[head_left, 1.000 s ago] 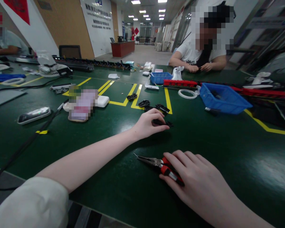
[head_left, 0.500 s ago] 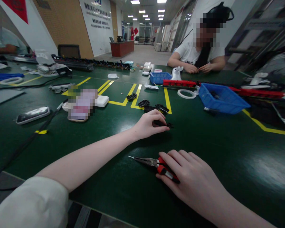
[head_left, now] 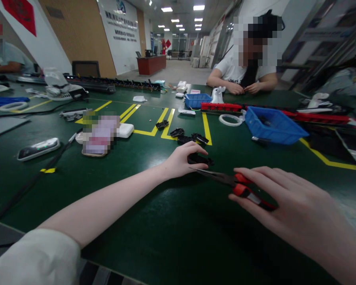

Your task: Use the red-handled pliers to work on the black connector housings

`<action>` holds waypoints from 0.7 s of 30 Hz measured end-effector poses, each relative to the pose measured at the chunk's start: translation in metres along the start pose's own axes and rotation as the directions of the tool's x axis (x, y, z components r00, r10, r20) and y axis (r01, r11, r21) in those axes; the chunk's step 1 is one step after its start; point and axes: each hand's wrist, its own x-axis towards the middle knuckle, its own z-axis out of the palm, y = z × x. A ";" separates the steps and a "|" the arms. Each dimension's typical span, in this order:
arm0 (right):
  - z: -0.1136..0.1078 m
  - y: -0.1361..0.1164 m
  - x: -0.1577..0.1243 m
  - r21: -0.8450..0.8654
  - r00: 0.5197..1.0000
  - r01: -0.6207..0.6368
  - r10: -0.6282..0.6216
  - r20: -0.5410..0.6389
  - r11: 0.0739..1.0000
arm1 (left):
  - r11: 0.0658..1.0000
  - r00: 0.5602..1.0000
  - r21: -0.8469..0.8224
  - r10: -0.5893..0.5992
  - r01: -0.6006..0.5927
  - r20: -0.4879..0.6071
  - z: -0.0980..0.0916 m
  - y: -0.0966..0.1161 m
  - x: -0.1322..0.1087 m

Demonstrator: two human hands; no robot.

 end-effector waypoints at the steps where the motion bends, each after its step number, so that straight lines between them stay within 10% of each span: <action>1: -0.001 0.005 0.000 -0.013 1.000 -0.024 0.024 0.001 1.000 | 1.000 1.000 0.003 -0.009 0.009 -0.002 0.000 0.001 0.000; 21: 0.001 0.044 -0.002 -0.187 0.995 -0.062 0.076 0.067 0.980 | 0.993 0.995 -0.087 -0.075 0.080 0.065 0.001 0.009 -0.001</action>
